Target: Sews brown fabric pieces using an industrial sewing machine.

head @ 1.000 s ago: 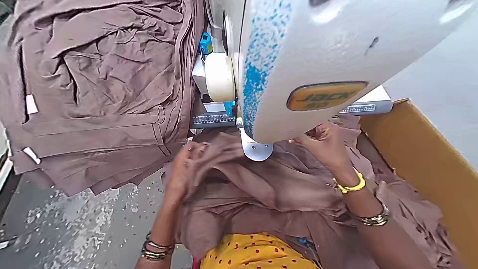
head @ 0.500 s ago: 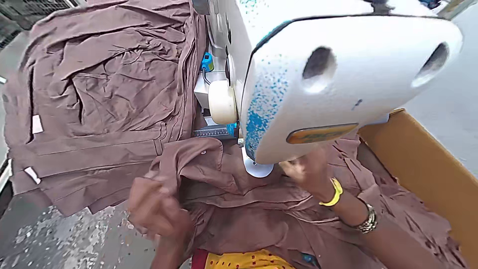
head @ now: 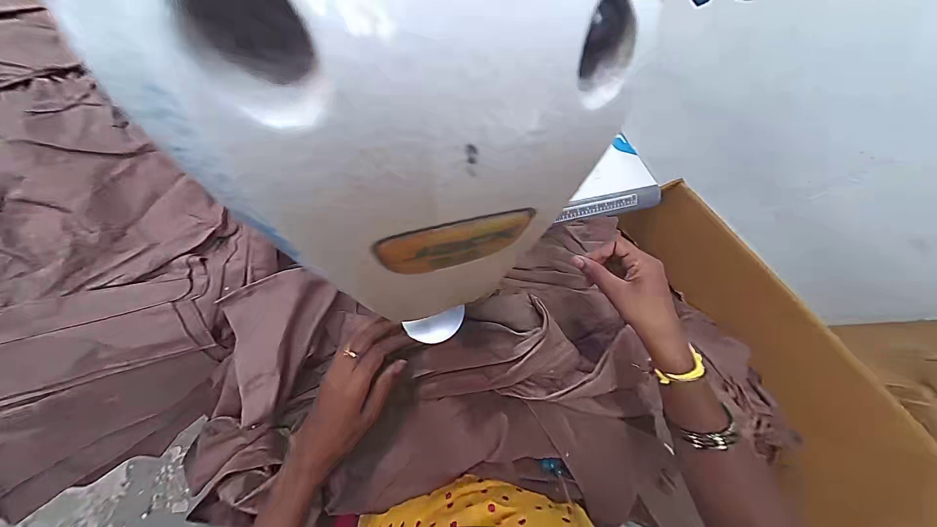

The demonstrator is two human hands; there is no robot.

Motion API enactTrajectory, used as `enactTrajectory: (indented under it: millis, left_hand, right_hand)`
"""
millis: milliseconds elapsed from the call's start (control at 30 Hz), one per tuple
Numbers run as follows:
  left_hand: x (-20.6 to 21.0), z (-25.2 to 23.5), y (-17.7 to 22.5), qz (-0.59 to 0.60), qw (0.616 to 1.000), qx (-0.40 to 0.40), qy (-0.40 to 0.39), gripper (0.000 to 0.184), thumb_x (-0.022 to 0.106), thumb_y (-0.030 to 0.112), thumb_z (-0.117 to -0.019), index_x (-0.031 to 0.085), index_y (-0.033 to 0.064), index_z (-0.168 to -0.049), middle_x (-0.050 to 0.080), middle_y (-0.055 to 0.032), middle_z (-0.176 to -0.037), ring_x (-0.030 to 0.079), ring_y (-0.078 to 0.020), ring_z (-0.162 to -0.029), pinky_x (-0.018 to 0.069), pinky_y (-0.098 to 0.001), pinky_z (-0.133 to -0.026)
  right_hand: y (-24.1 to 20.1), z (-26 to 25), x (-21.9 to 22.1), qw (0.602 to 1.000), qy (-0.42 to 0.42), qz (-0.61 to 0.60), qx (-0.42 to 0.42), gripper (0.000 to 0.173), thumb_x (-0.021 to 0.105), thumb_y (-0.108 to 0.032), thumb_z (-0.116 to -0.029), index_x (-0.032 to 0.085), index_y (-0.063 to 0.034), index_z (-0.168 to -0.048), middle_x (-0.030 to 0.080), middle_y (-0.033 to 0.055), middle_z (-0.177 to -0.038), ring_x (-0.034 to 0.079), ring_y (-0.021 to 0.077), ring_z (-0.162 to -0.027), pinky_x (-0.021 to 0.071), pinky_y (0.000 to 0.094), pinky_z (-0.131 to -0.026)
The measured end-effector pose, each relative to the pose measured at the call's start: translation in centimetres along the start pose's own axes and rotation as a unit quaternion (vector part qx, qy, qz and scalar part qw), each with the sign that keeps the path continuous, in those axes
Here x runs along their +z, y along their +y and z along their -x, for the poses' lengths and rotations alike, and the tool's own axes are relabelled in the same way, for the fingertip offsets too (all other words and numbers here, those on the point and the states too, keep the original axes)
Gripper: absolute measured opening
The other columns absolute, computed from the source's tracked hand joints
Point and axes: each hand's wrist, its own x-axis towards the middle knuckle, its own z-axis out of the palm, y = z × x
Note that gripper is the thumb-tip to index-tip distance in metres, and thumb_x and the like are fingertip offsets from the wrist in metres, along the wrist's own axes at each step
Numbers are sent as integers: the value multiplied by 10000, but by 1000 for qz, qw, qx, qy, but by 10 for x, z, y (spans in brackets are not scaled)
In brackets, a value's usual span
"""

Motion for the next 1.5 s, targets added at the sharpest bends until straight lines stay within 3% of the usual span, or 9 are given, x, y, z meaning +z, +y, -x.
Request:
enactTrajectory:
  millis: [200, 400, 633, 700, 867, 1000, 1167, 1367, 1500]
  left_hand:
    - [59, -30, 86, -47, 993, 78, -73, 452, 487, 541, -1026, 673, 213, -1276, 697, -37, -1254, 638, -262, -1190, 527, -477, -949]
    - [45, -50, 111, 82, 996, -30, -34, 291, 514, 223, -1044, 692, 11, -953, 675, -95, -754, 682, -199, -676, 578, -395, -630]
    - [-97, 28, 22, -83, 951, -296, 29, 367, 512, 382, -1021, 684, 58, -1028, 627, -43, -741, 575, -139, -637, 470, -418, -611]
    - [-102, 48, 14, -3, 925, -376, 49, 278, 505, 296, -1052, 659, 65, -1045, 603, 28, -786, 560, -25, -687, 488, -262, -665]
    - [-93, 63, 11, 133, 888, -430, 98, 209, 480, 185, -1068, 621, 47, -1002, 569, 45, -785, 546, 1, -701, 470, -208, -679]
    - [-95, 68, 17, 1, 898, -411, 159, 261, 505, 247, -1057, 650, 41, -1126, 643, -30, -890, 611, -98, -807, 513, -324, -757]
    - [-71, 29, 94, -159, 954, -140, 214, 382, 464, 353, -1080, 658, 48, -1201, 699, -124, -1151, 659, -214, -1109, 537, -403, -964]
    - [-50, -6, 104, 156, 974, -131, 100, 225, 564, 249, -1050, 690, 63, -1042, 708, 42, -944, 635, 54, -843, 528, -134, -766]
    - [-40, -13, 82, 140, 966, -217, -14, 301, 606, 397, -1005, 725, 125, -1057, 707, 38, -882, 649, -33, -809, 545, -289, -767]
  right_hand:
    - [37, 39, 8, 966, -234, 109, 24, 255, 545, -141, -1020, 728, -71, -1183, 728, 106, -1161, 703, 234, -1051, 556, 484, -942]
    - [5, 48, 17, 974, -197, 87, -65, 289, 516, -158, -1008, 726, -109, -1201, 711, 96, -1183, 684, 216, -1087, 554, 427, -932]
    - [-11, 72, 65, 971, -164, -7, -174, 240, 546, -200, -1026, 760, -114, -1091, 748, 41, -1065, 703, 108, -980, 569, 283, -874]
    - [-29, 86, 94, 958, -160, -68, -228, 227, 580, -238, -1034, 759, -105, -1076, 756, 23, -1056, 702, 81, -997, 573, 252, -897]
    - [-67, 110, 148, 922, -175, -58, -342, 594, 708, -491, -921, 587, -132, -1379, 616, 132, -1369, 591, 243, -1280, 524, 378, -1028]
    - [-79, 102, 170, 925, -106, -98, -353, 174, 624, -138, -964, 755, -103, -1073, 758, 59, -1089, 706, 170, -1075, 567, 315, -948]
    - [-100, 75, 159, 923, -126, -168, -323, 205, 616, -190, -1020, 762, -52, -1060, 771, 53, -1003, 721, 69, -946, 565, 196, -872]
    - [-108, 67, 109, 940, -131, -193, -250, 273, 605, -324, -1029, 734, -91, -967, 742, -47, -863, 656, -76, -786, 529, 102, -698]
    - [-84, 46, 93, 967, -147, -115, -173, 284, 612, -366, -999, 763, -132, -942, 722, -55, -790, 648, 2, -658, 545, 221, -596]
